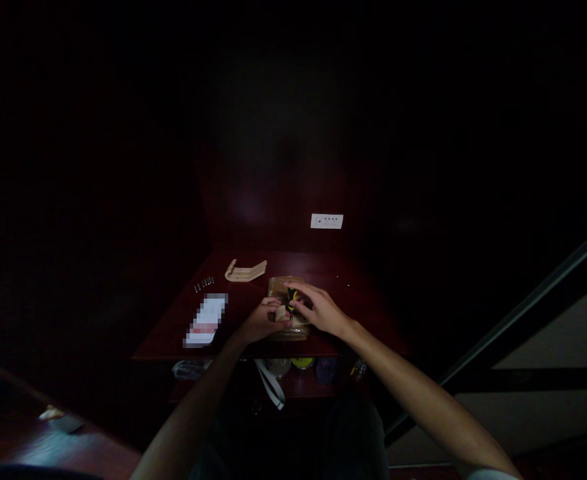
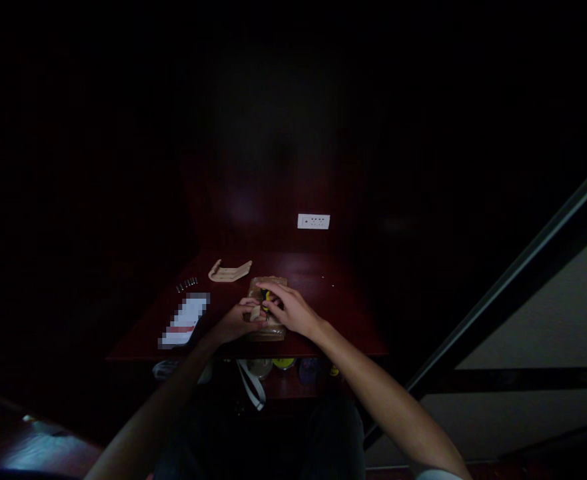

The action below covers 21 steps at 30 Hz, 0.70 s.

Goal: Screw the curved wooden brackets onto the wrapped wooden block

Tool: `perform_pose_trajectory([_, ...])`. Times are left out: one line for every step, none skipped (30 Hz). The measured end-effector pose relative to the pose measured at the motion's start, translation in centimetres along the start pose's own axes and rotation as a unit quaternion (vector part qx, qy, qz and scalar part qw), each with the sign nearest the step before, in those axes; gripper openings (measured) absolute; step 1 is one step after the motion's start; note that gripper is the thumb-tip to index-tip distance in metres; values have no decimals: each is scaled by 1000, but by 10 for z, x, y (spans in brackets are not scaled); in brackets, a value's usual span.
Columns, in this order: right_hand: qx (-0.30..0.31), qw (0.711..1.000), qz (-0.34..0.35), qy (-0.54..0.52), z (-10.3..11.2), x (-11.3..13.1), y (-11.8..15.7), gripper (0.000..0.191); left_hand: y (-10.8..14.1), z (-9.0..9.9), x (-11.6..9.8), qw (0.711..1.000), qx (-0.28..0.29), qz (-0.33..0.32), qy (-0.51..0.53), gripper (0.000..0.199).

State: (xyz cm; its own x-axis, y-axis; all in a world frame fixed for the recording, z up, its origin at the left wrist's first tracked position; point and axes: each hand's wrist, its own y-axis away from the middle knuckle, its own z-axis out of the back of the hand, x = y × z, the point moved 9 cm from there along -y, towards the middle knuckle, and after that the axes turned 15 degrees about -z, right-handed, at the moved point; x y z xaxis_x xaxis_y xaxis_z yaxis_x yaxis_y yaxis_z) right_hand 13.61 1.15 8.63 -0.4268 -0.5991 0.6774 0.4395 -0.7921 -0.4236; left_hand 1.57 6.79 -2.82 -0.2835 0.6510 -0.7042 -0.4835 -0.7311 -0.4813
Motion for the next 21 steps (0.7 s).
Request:
perform_pose_trajectory([-13,1000,-3,0,1,-3,1,43,0,0,1,1000,-1,1,1,34])
perform_pose_trajectory([-23,1000,-8,0,1,-6,1,42,0,0,2,1000,-3,1,1,34])
perform_pose_trajectory([-30,999,-13,-1,1,-8,2,42,1,0,2,1000,-5,2,3,35])
perform_pose_trajectory([-33,999,-17,-5,0,-10,3,42,1,0,3,1000,-7,3,5,35])
perform_pose_trajectory([-31,999,-21,-11,0,-11,4,44,1,0,4,1000,-8,5,8,35])
perform_pose_trajectory([-26,999,-25,-19,-1,-12,5,46,2,0,4,1000,-9,6,10,35])
perform_pose_trajectory([-18,999,-29,-28,-2,-13,5,47,2,0,3,1000,-9,7,12,35])
perform_pose_trajectory([-9,999,-32,-37,-3,-13,6,49,2,0,2,1000,-8,8,12,35])
perform_pose_trajectory([0,998,-35,-45,-4,-13,7,50,2,0,2,1000,-7,9,12,36])
perform_pose_trajectory([7,998,-38,-50,-4,-13,7,50,2,0,0,1000,-5,10,10,36])
perform_pose_trajectory([12,998,-40,-51,-4,-13,7,50,1,0,-1,1000,-2,11,7,37])
perform_pose_trajectory([13,998,-41,-51,-4,-14,8,50,1,1,-2,1000,-1,12,5,37])
perform_pose_trajectory([10,998,-42,-49,-4,-14,8,49,1,1,-2,1000,0,11,3,36])
perform_pose_trajectory([6,998,-42,-46,-3,-15,8,49,1,1,-3,1000,0,11,4,36])
perform_pose_trajectory([2,998,-41,-43,-3,-16,7,49,1,1,-4,1000,1,9,5,35])
perform_pose_trajectory([-2,999,-39,-39,-2,-16,7,49,1,1,-4,1000,0,9,7,34])
perform_pose_trajectory([-5,999,-35,-32,-3,-15,7,48,1,1,-3,1000,-1,9,8,34])
perform_pose_trajectory([-8,999,-29,-24,-2,-14,7,48,1,1,-3,1000,-2,10,9,33])
perform_pose_trajectory([-11,1000,-20,-12,-2,-11,7,47,1,1,-2,1000,-4,12,10,33])
perform_pose_trajectory([-15,1000,-10,1,-2,-8,7,47,1,1,-1,1000,-6,12,10,33])
perform_pose_trajectory([-20,1000,-1,14,-1,-4,7,46,1,1,1,1000,-7,12,10,33])
